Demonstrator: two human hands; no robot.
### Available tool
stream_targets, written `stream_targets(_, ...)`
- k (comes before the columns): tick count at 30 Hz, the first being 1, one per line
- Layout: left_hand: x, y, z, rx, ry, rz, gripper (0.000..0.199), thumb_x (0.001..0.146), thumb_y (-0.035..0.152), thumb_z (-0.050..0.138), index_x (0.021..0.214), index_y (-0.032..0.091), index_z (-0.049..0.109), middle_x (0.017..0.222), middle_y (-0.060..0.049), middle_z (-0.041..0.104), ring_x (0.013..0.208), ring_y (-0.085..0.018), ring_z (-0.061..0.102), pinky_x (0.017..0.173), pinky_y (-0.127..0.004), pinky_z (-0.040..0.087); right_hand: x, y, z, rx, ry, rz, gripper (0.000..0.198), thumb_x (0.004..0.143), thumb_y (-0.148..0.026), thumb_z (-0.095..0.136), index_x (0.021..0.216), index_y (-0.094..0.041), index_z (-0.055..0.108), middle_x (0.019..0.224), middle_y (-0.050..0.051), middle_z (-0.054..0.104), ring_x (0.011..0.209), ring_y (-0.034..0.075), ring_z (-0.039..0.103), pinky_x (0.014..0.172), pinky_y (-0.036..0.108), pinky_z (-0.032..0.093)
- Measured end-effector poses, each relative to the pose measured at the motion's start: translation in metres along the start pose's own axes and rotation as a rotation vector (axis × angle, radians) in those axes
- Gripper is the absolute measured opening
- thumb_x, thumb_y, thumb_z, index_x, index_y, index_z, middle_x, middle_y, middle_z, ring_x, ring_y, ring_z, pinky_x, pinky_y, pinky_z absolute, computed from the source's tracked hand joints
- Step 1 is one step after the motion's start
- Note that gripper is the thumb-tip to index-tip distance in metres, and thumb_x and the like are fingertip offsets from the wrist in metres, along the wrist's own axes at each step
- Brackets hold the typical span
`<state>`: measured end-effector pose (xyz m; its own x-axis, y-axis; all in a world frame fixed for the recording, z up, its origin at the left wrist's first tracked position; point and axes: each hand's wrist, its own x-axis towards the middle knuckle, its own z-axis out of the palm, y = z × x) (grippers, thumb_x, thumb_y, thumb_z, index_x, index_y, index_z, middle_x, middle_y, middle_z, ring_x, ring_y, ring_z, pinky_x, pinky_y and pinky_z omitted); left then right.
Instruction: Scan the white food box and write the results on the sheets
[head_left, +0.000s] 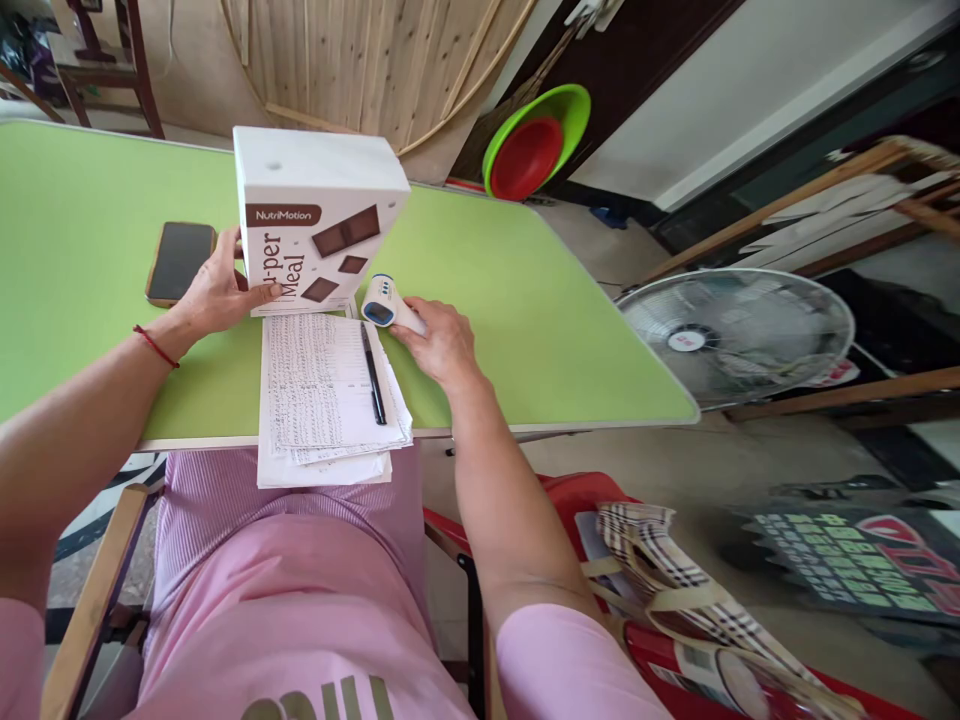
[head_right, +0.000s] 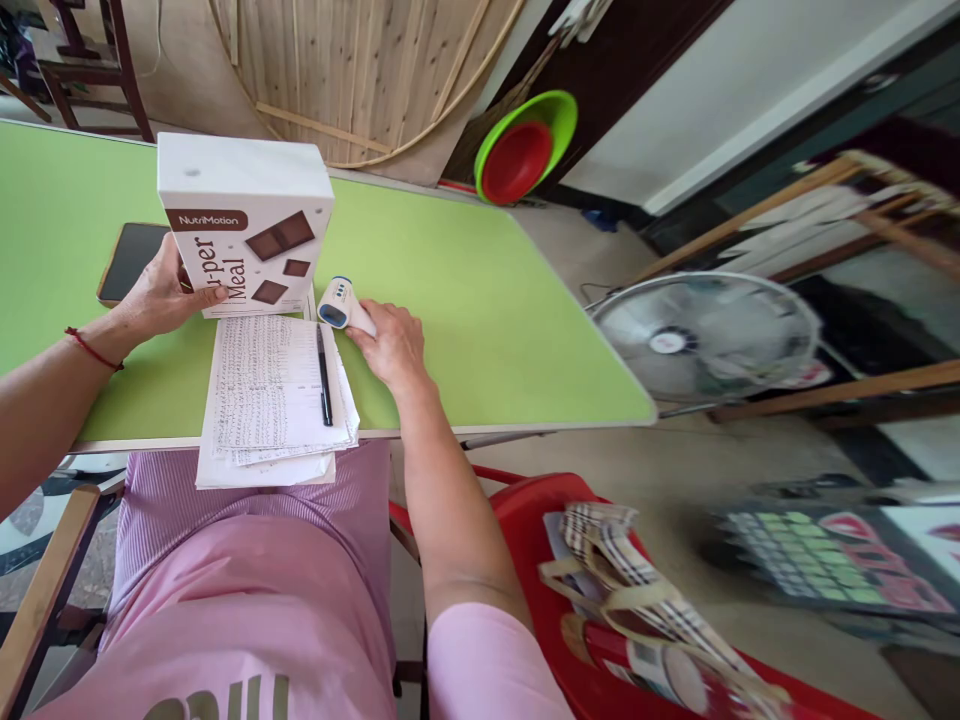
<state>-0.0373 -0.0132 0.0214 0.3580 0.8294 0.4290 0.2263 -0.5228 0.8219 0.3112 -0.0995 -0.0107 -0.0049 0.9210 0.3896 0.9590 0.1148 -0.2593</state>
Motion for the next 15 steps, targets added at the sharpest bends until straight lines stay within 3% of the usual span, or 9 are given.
stream_targets(4,-0.002,0.002,-0.003,0.092,-0.064,-0.017,0.085,0.078,0.056,0.088,0.145,0.019,0.051,0.14,-0.015,0.063,0.128,-0.035,0.063,0.099,-0.046,0.058,-0.001,-0.001,0.001,0.009,0.006,-0.02,0.038,0.094,-0.042,0.069,0.124,-0.021,0.077,0.107,0.015,0.079,0.1,0.035,0.069,0.09,0.049,0.054)
stream_targets(7,-0.003,0.005,-0.005,0.1,-0.11,-0.034,0.087,0.078,0.064,0.085,0.145,0.02,0.051,0.137,-0.013,0.065,0.124,-0.034,0.065,0.099,-0.045,0.057,-0.005,-0.01,-0.006,0.055,0.109,-0.038,0.03,0.092,-0.033,0.068,0.116,-0.019,0.079,0.116,0.016,0.077,0.109,0.036,0.068,0.098,0.053,0.053)
stream_targets(9,-0.003,0.008,-0.005,0.12,-0.144,-0.032,0.086,0.079,0.067,0.083,0.143,0.019,0.052,0.135,-0.013,0.066,0.125,-0.035,0.064,0.1,-0.045,0.055,-0.01,-0.021,-0.013,0.156,0.16,-0.069,0.022,0.094,-0.03,0.064,0.107,-0.02,0.079,0.112,0.014,0.078,0.104,0.032,0.069,0.095,0.05,0.055)
stream_targets(12,-0.003,0.013,-0.007,0.156,-0.163,-0.015,0.084,0.082,0.069,0.08,0.142,0.018,0.053,0.135,-0.015,0.065,0.128,-0.037,0.062,0.101,-0.045,0.055,-0.021,-0.042,-0.022,0.307,0.005,-0.108,0.016,0.093,-0.036,0.069,0.099,-0.023,0.077,0.089,0.006,0.076,0.078,0.023,0.067,0.077,0.041,0.056)
stream_targets(15,-0.004,0.014,-0.008,0.192,-0.153,-0.024,0.084,0.08,0.065,0.083,0.143,0.02,0.051,0.134,-0.014,0.064,0.129,-0.038,0.061,0.099,-0.044,0.055,-0.029,-0.06,-0.026,0.268,-0.127,-0.109,0.023,0.082,-0.028,0.079,0.104,-0.023,0.077,0.083,0.004,0.074,0.072,0.022,0.064,0.07,0.038,0.053)
